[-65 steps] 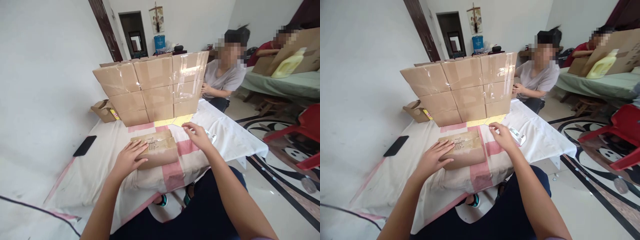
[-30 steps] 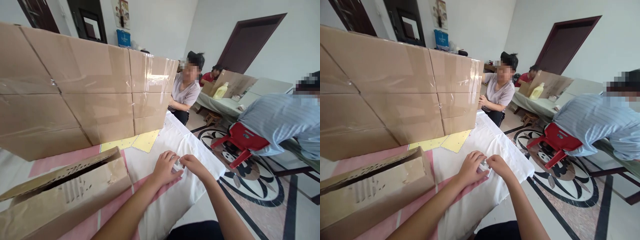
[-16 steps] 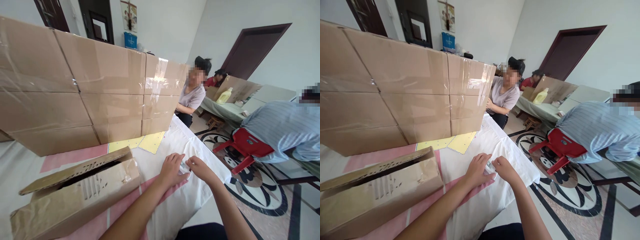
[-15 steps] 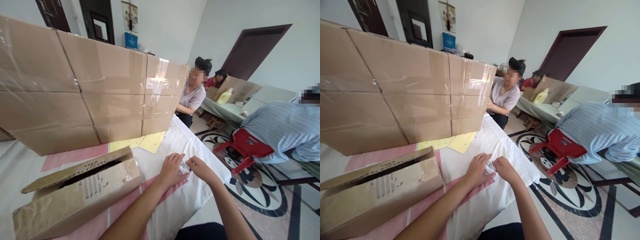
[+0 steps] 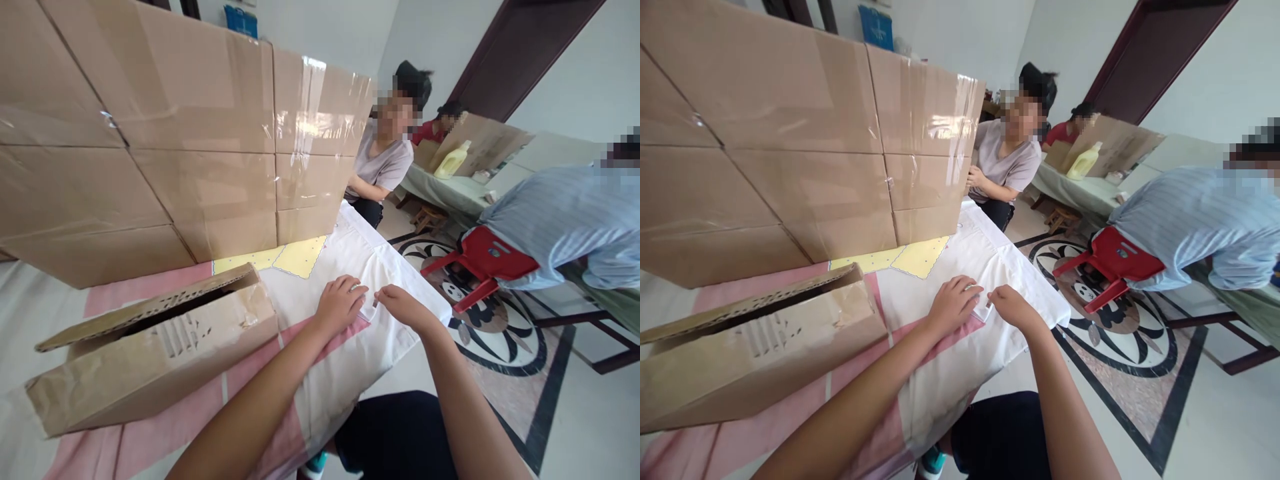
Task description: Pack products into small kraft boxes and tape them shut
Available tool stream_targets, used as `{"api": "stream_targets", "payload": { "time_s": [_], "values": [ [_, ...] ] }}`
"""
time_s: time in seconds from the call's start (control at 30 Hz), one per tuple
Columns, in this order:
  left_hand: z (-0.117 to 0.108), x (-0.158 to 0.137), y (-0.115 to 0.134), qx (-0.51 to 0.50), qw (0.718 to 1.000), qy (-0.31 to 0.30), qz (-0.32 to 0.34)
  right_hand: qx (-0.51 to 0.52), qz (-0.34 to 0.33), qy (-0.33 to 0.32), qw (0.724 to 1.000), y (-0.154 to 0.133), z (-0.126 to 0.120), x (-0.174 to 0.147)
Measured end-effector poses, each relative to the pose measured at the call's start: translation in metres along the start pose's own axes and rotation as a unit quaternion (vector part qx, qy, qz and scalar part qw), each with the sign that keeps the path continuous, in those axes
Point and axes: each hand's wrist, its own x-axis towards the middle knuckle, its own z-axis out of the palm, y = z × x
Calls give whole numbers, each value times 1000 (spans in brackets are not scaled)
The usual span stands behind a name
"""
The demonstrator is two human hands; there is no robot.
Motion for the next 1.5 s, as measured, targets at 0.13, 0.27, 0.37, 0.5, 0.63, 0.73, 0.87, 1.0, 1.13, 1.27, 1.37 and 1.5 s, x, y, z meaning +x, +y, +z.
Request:
{"api": "stream_targets", "payload": {
  "time_s": [0.13, 0.27, 0.37, 0.5, 0.63, 0.73, 0.87, 1.0, 1.13, 1.27, 1.37, 1.5],
  "values": [
    [-2, 0, 0, 6, 1000, -4, 4, 19, 4, 11, 1000, 5, -1, -1],
    [-3, 0, 2, 14, 1000, -9, 3, 61, 29, -16, 998, 6, -3, -2],
    [-3, 0, 2, 17, 1000, -9, 3, 125, 73, -60, 988, 6, -4, -3],
    [-2, 0, 2, 24, 1000, -11, 6, 159, 102, -79, 979, 13, -3, -2],
    [-1, -1, 1, 35, 999, -11, 13, 188, 90, -80, 975, 17, -2, -3],
    [0, -2, 0, 40, 999, -8, 16, 194, 95, -82, 973, 15, -4, -7],
    [0, -2, 1, 44, 999, -7, 24, 191, 106, -85, 972, 11, -7, -12],
    [0, -2, 1, 45, 999, -10, 25, 193, 117, -93, 970, 14, -8, -13],
    [-1, -3, 2, 49, 998, -9, 28, 205, 122, -99, 966, 20, -5, -13],
    [-1, -4, 2, 49, 998, -9, 32, 223, 117, -119, 961, 25, -5, -14],
    [0, -4, 1, 42, 999, -9, 29, 245, 130, -122, 953, 30, -9, -15],
    [3, -4, 0, 34, 999, -7, 25, 257, 173, -46, 950, 45, -19, -16]
  ]
}}
